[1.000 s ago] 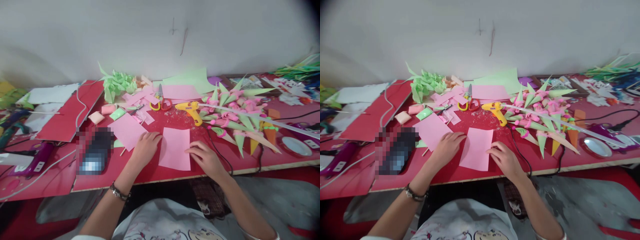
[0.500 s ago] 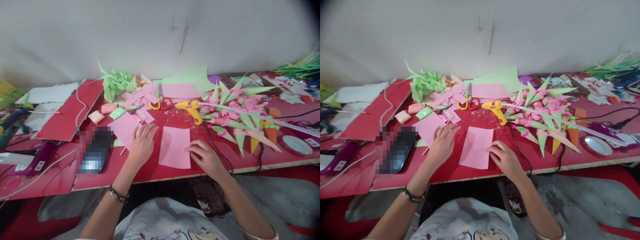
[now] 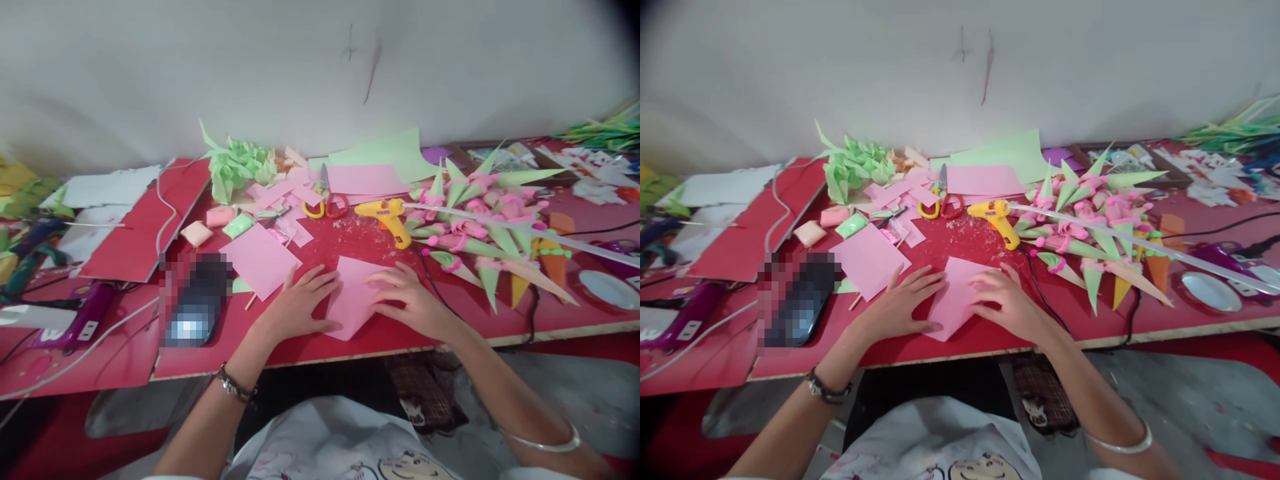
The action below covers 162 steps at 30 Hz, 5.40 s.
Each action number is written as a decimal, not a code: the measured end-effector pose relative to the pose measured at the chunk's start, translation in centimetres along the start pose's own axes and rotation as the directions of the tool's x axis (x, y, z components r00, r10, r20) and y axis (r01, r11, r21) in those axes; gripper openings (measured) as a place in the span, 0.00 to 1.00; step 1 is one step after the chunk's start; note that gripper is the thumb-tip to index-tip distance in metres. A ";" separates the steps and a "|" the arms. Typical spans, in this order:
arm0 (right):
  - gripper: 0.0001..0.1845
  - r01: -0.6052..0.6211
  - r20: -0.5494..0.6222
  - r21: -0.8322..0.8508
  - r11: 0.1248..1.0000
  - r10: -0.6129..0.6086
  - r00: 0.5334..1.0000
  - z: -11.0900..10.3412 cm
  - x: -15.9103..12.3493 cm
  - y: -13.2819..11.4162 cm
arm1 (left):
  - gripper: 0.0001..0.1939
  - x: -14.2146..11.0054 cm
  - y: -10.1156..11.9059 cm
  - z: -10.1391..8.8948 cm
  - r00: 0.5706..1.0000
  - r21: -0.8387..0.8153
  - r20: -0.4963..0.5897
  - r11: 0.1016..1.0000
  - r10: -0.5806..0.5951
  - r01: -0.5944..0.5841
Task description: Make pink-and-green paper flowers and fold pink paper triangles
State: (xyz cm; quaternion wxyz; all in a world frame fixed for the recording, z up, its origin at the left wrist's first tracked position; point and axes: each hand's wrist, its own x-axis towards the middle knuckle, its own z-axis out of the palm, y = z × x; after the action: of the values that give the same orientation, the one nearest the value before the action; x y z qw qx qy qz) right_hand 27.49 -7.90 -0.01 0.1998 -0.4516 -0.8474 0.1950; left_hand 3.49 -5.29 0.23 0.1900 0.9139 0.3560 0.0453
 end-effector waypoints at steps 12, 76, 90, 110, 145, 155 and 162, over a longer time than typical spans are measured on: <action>0.14 -0.128 -0.096 -0.078 0.989 0.121 0.988 1.8 2.5 -0.8 | 0.37 0.4 -0.1 0.3 0.994 -0.038 -0.089 0.997 -0.067 0.064; 0.13 -0.303 -0.134 -0.360 0.883 0.272 0.953 3.4 3.5 -1.6 | 0.21 0.0 -1.0 -0.1 0.981 0.131 0.038 0.972 0.191 -0.194; 0.13 -0.046 -0.193 -0.411 0.911 -0.037 0.981 3.4 0.3 -4.1 | 0.33 0.1 -1.7 -1.1 0.979 0.074 0.110 0.981 0.169 -0.178; 0.15 -0.158 -0.170 -0.476 0.865 0.085 0.982 1.0 -3.1 -2.4 | 0.34 0.2 -1.8 -1.3 0.975 0.064 0.121 0.979 0.187 -0.195; 0.16 0.060 -0.140 -0.337 0.940 -0.113 0.984 3.6 -6.1 -4.3 | 0.18 -1.3 6.7 2.7 0.987 0.282 -0.097 0.954 0.130 -0.098; 0.17 0.067 -0.304 -0.260 0.963 -0.148 0.941 2.6 -3.6 -4.8 | 0.08 -3.1 4.5 1.5 0.837 0.214 -0.481 0.961 0.260 -0.175; 0.15 0.195 -0.295 -0.435 0.879 -0.343 0.892 2.2 -3.6 -4.7 | 0.11 -4.0 2.5 0.5 0.837 0.202 -0.455 0.951 0.304 -0.235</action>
State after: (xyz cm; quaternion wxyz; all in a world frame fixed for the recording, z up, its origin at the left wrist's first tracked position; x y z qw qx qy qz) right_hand 24.99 -13.69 -0.10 0.2836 -0.3862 -0.8724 -0.0965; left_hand 2.19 -9.81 0.87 0.0236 0.9257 0.2616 0.2721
